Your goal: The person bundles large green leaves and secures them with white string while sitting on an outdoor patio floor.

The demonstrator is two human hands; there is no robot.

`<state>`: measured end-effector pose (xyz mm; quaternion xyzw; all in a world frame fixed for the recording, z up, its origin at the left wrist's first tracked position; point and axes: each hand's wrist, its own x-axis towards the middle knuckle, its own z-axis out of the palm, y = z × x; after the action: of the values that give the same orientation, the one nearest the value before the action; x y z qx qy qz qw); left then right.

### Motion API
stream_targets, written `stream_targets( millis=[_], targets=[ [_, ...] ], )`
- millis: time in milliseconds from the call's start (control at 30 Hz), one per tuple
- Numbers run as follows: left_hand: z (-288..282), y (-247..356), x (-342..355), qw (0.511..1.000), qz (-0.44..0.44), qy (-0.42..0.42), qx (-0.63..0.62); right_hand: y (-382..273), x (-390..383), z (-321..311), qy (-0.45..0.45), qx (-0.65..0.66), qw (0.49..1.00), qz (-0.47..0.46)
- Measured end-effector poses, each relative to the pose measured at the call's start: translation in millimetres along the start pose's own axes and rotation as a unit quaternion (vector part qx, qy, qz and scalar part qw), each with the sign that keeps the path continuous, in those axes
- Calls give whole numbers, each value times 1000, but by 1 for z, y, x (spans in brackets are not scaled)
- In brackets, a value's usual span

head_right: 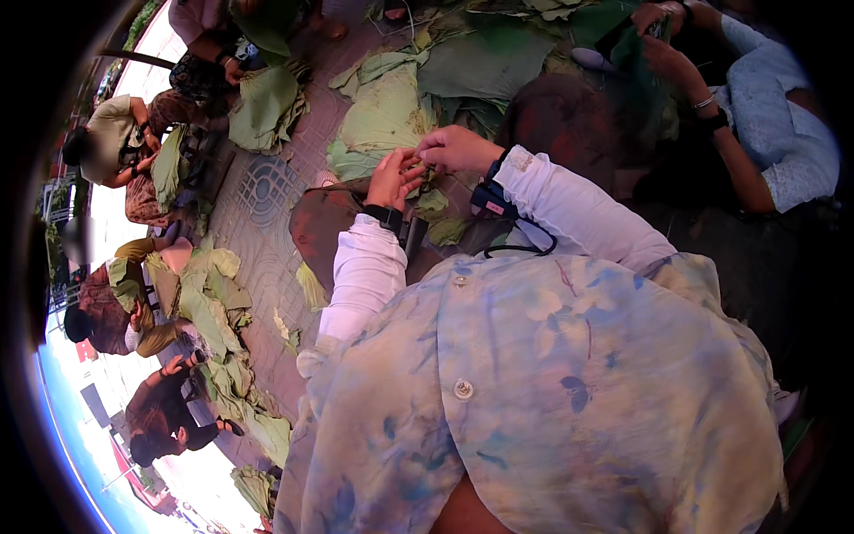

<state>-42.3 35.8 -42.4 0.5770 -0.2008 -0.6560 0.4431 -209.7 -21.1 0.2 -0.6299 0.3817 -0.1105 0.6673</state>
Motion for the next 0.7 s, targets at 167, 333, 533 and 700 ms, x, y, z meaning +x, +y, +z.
stream_targets(
  millis=[167, 333, 533, 700],
  targets=[
    [11, 2, -4, 995, 32, -81, -44, 21, 7, 21, -52, -96, 984, -139],
    [14, 4, -8, 988, 22, -140, -58, 19, 9, 21, -16, -98, 992, -76],
    [9, -1, -6, 991, 14, -132, -18, 26, 10, 23, -23, -60, 998, -10],
    [6, -2, -9, 994, 17, -107, -34, 17, 2, 20, -11, -30, 999, 2]
  ],
)
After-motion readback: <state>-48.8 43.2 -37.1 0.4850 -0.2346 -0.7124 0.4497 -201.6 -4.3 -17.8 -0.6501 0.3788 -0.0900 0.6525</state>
